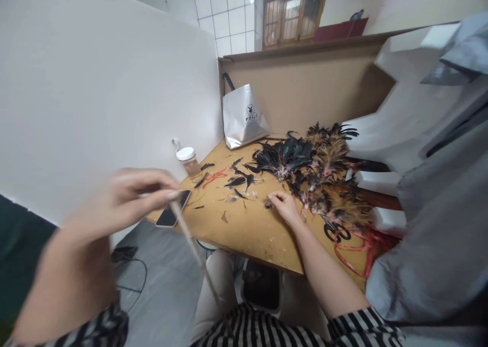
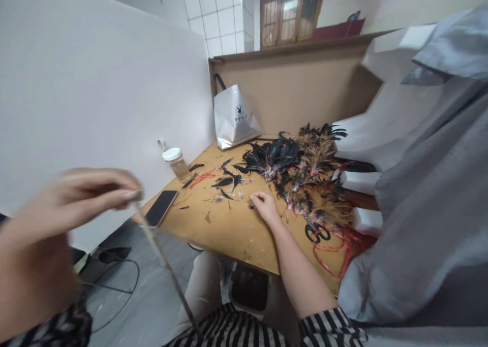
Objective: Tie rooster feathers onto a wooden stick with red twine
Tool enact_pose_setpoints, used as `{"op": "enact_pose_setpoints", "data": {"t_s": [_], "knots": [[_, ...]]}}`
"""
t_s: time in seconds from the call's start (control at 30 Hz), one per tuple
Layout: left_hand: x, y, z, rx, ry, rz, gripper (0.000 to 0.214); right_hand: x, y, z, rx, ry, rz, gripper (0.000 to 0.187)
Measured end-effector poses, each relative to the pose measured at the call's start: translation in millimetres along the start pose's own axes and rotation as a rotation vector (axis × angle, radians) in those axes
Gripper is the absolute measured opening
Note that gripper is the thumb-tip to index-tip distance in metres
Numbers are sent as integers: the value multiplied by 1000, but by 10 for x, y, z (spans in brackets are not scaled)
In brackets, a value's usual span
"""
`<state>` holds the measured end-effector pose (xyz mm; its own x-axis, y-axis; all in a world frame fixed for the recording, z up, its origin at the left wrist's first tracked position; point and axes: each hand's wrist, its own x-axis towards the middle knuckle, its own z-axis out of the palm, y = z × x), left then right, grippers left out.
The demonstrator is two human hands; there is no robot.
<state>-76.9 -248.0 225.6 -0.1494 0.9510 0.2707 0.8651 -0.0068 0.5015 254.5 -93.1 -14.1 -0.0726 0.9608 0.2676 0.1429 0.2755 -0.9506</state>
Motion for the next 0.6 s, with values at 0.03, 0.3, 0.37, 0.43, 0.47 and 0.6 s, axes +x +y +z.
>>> {"op": "enact_pose_setpoints", "data": {"t_s": [0.03, 0.3, 0.37, 0.43, 0.47, 0.6], "knots": [[140, 203, 277, -73, -150, 88, 27, -17, -19, 10, 128, -92, 83, 27], [1077, 691, 2151, -795, -643, 190, 35, -171, -166, 9, 661, -662, 274, 39], [1149, 715, 2396, -869, -671, 137, 46, -157, -146, 44, 694, -684, 309, 40], [1174, 750, 2576, -907, -658, 84, 52, -121, -108, 89, 727, -623, 363, 36], [1175, 765, 2649, -926, -639, 55, 53, -99, -86, 111, 751, -556, 389, 33], [1136, 776, 2883, -911, -628, -24, 46, -25, -17, 178, 810, -275, 473, 26]]}}
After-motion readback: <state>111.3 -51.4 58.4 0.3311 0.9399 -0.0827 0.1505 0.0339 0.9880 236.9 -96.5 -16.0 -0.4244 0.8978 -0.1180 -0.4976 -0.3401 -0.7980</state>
